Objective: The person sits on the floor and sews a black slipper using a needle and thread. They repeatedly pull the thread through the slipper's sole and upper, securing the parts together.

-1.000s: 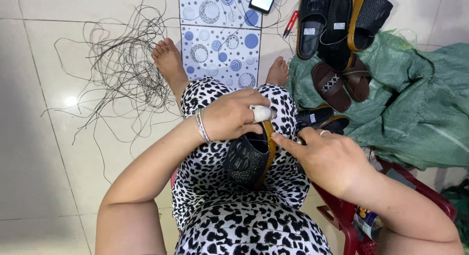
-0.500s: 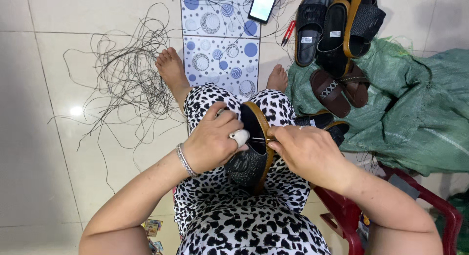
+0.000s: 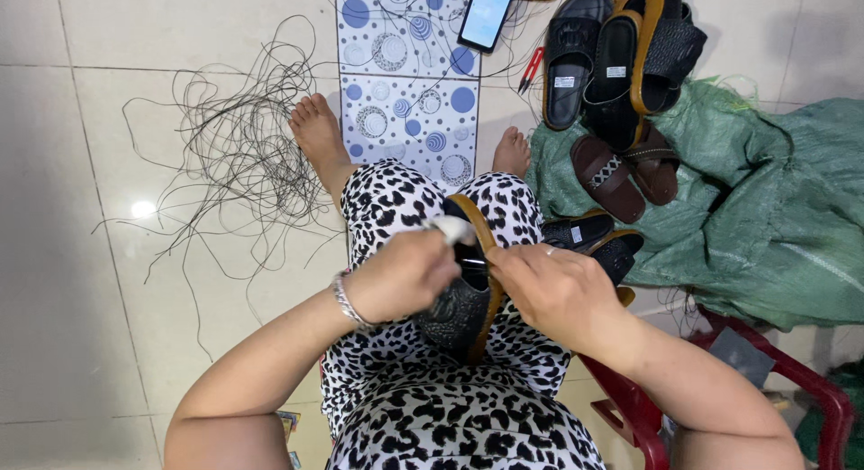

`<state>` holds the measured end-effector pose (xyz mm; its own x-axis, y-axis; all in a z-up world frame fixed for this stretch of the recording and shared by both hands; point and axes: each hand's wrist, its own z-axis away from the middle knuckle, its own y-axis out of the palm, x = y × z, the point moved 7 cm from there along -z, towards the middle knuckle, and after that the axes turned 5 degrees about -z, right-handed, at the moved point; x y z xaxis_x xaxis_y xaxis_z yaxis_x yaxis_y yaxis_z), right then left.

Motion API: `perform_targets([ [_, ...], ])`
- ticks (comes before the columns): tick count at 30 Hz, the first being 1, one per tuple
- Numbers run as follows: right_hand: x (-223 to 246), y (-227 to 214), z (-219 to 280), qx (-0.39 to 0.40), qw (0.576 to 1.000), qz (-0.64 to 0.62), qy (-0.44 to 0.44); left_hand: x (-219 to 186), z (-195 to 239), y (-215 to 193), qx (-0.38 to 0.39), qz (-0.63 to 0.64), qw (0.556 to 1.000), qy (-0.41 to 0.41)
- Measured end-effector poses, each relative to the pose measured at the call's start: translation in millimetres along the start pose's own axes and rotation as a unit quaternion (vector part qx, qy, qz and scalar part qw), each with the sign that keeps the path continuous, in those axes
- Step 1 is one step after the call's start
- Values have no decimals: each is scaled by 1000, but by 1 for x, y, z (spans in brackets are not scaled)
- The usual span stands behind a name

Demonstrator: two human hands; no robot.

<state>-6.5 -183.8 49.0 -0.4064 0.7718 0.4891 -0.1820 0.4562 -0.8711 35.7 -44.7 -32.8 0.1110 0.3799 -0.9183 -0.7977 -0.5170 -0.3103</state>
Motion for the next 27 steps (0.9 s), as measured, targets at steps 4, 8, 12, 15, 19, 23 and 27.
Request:
perform_targets([
  [4, -24, -20, 21, 193, 977, 62, 59, 1, -3, 26, 88, -93, 991, 34],
  [8, -64, -57, 45, 191, 966, -23, 173, 13, -4, 1, 60, -5, 996, -68],
  [12, -82, 21, 49, 39, 873, -410, 261, -13, -5, 6, 65, 13, 998, -18],
  [15, -68, 52, 54, -61, 764, -602, 225, 2, -4, 31, 54, 44, 996, -47],
  [19, -49, 39, 54, 90, 739, -650, 153, 24, 4, -5, -198, 194, 960, -39],
  [23, -32, 35, 32, 77, 830, -537, 128, -10, 17, -12, -179, 395, 901, -5],
  [27, -37, 30, 24, -92, 948, -294, 80, -26, 20, -4, -155, 387, 906, 69],
])
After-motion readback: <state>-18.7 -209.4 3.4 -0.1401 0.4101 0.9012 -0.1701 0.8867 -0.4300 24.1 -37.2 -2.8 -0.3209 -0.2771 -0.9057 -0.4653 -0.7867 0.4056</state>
